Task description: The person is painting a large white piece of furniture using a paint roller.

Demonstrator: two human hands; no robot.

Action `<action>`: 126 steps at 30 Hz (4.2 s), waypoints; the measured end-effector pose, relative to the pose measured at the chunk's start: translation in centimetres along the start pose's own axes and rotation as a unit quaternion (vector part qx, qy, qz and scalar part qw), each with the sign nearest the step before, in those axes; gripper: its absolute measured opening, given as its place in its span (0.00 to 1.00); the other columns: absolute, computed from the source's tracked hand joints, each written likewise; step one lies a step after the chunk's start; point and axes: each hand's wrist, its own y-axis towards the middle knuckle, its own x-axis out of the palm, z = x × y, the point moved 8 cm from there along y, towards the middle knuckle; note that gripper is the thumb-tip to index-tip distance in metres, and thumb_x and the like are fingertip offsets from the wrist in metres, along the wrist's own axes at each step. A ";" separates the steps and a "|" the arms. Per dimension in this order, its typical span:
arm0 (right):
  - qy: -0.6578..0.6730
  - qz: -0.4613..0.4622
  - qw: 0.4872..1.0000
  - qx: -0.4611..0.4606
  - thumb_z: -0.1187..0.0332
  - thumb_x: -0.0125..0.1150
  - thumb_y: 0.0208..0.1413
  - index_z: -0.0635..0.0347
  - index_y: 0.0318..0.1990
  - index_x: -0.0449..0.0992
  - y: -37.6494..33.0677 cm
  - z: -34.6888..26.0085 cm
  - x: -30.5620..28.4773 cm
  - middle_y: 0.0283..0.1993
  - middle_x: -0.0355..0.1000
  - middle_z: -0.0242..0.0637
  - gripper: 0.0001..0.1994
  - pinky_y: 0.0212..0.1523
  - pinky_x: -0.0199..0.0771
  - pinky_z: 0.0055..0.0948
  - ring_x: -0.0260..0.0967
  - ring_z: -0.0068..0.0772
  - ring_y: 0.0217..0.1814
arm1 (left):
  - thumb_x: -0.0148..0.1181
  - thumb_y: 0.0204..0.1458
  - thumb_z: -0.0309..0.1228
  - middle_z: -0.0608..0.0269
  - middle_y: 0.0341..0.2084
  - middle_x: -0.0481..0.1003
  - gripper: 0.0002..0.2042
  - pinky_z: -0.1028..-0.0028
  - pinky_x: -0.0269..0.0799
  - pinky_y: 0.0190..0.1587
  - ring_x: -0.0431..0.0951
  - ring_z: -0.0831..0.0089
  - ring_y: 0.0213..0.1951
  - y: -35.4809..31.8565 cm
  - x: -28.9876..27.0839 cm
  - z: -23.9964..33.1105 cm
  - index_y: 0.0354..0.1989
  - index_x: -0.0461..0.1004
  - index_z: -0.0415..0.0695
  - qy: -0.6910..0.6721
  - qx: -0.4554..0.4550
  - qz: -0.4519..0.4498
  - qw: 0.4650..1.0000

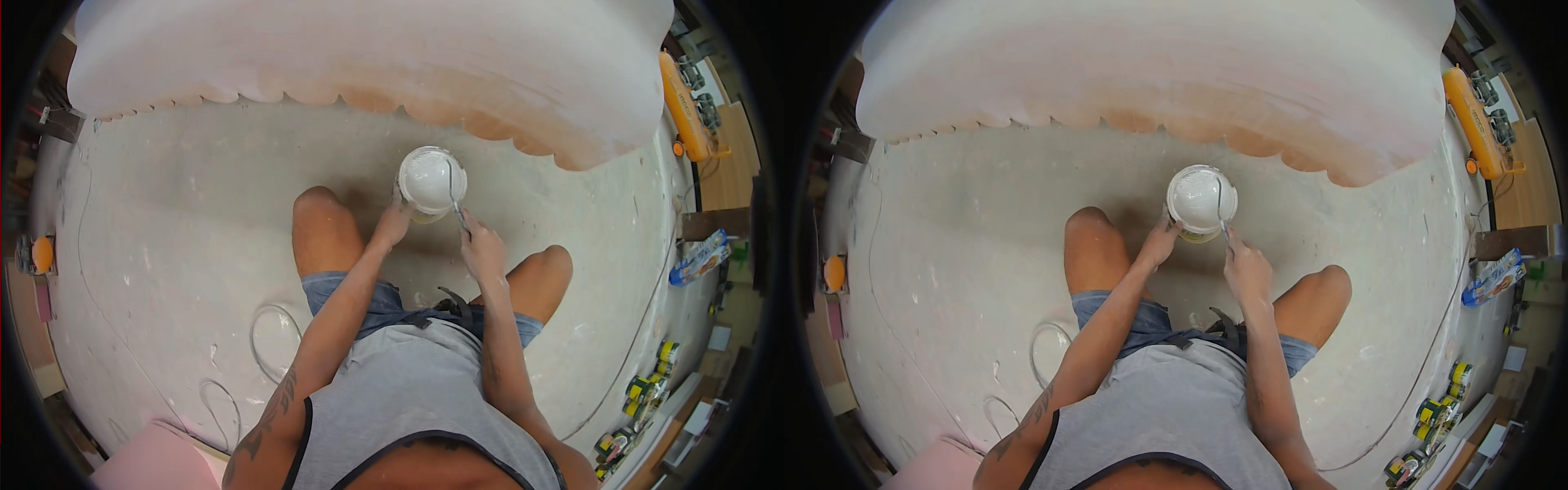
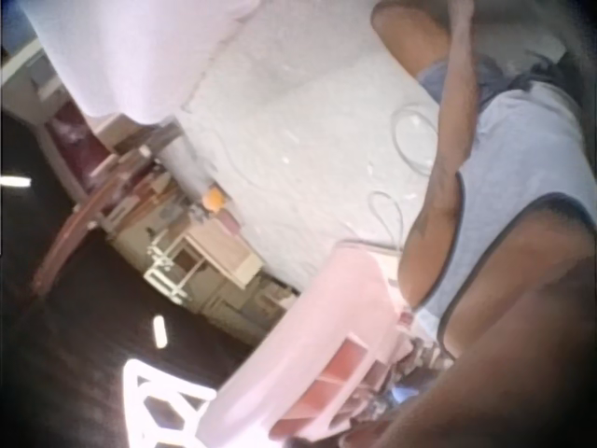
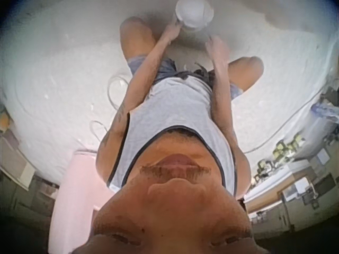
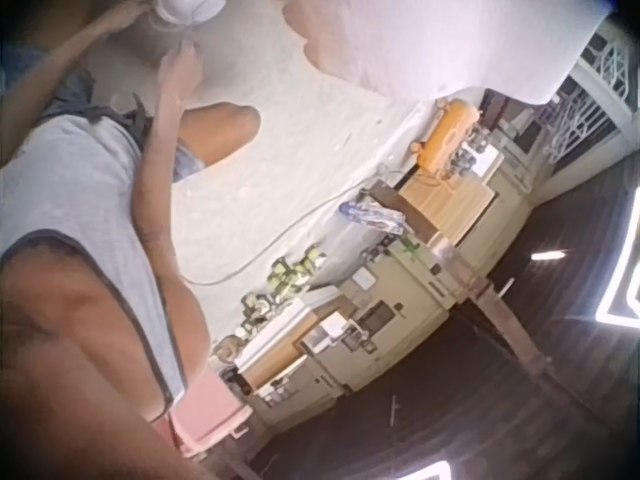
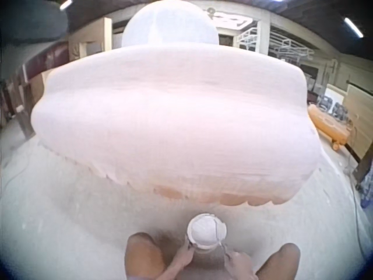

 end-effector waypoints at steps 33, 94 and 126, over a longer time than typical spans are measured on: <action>0.010 -0.030 0.999 0.019 0.65 0.54 0.65 0.48 0.64 0.74 0.1 0.5 0.0 0.46 0.79 0.50 0.20 0.51 0.75 0.51 0.77 0.56 0.49 | 0.52 0.66 0.43 0.36 0.70 0.60 0.37 0.65 0.56 0.71 0.61 0.48 0.72 0.5 0.2 -0.9 0.77 0.45 0.39 -0.029 0.005 -0.013 0.999; 0.293 0.003 0.950 0.103 0.64 0.58 0.66 0.57 0.62 0.76 -5.2 2.1 0.2 0.32 0.78 0.39 0.19 0.31 0.72 0.36 0.74 0.33 0.27 | 0.55 0.65 0.40 0.44 0.68 0.65 0.35 0.66 0.58 0.69 0.63 0.56 0.71 1.1 -0.3 -1.4 0.76 0.51 0.40 -0.082 0.016 -0.003 0.996; -0.050 0.358 0.932 0.026 0.77 0.68 0.52 0.47 0.57 0.77 -12.5 3.3 -7.1 0.46 0.76 0.40 0.24 0.42 0.77 0.40 0.75 0.45 0.42 | 0.48 0.63 0.28 0.49 0.71 0.58 0.30 0.64 0.48 0.74 0.58 0.59 0.72 1.1 1.6 -2.1 0.74 0.53 0.37 -0.384 -0.031 0.161 0.909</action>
